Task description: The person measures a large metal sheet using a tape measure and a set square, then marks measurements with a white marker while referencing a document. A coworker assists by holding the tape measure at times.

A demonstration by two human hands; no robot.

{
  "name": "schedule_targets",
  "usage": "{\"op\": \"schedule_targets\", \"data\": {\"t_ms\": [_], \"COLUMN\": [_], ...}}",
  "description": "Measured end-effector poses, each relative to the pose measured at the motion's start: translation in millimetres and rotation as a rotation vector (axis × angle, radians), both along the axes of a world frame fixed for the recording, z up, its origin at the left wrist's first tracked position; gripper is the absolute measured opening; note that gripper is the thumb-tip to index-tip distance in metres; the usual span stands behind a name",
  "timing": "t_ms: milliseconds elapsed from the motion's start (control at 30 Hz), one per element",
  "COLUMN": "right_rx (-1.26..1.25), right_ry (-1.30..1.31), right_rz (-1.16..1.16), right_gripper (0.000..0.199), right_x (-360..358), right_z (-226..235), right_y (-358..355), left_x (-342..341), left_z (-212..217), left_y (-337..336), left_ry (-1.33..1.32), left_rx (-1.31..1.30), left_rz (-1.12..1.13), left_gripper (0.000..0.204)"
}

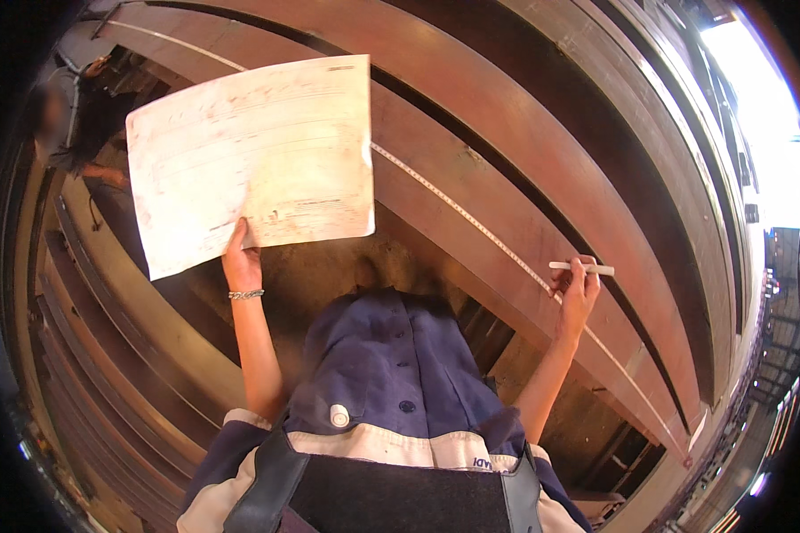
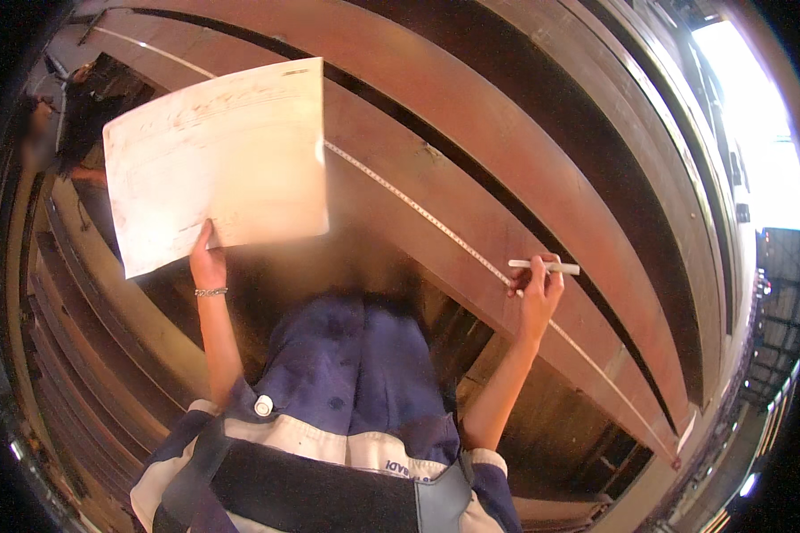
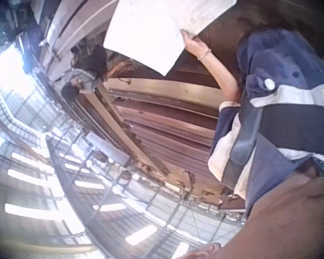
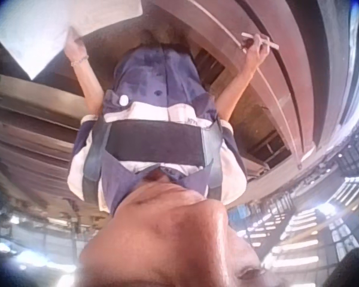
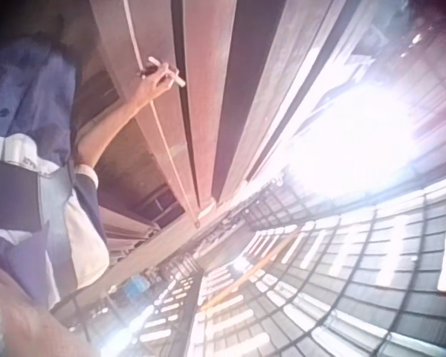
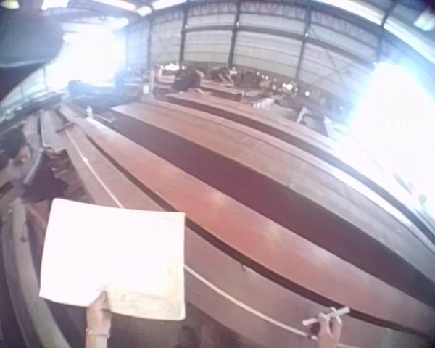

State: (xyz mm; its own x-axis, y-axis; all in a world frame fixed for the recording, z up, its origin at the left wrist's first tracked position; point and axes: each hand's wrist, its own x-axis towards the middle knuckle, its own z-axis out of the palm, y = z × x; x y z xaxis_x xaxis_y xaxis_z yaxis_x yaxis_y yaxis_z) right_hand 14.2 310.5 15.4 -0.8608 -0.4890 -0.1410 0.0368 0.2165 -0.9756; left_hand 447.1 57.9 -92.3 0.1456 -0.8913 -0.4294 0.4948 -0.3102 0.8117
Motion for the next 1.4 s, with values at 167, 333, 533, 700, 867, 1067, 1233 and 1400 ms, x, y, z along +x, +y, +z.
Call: {"op": "schedule_targets", "data": {"t_ms": [167,333,533,700,867,1067,1233,1400], "right_rx": [0.065,0.096,0.135,0.176,0.298,0.435,0.422,0.468], "right_ry": [-0.077,-0.077,-0.041,-0.005,0.044,0.204,0.200,0.203], "right_rz": [0.080,0.130,0.186,0.259,0.295,0.347,0.331,0.373], "right_gripper": [0.013,0.013,0.014,0.016,0.019,0.024,0.022,0.025], "right_x": [5.8,6.5,4.4,0.1,-1.2,-13.3,-16.6,-16.7], "right_z": [-10.6,-26.9,-30.4,-36.2,-41.3,-57.9,-62.8,-53.4], "right_y": [-5.1,-13.6,-28.0,-49.0,-69.6,-76.8,-79.6,-85.9], "left_x": [15.6,9.7,9.5,8.2,8.2,-0.4,-1.4,-2.4], "left_z": [-15.8,-18.1,-20.9,-26.8,-29.2,-16.7,-15.0,-18.6], "left_y": [5.5,7.2,8.1,9.1,8.2,12.6,14.1,14.6], "left_ry": [-0.004,-0.024,-0.020,-0.061,-0.061,-0.043,-0.073,-0.050], "left_rx": [0.044,0.041,0.103,0.105,0.126,0.117,0.113,0.086], "left_rz": [0.027,0.026,-0.002,-0.030,-0.011,0.014,0.028,0.021], "left_gripper": [0.029,0.034,0.036,0.040,0.040,0.037,0.034,0.033]}}
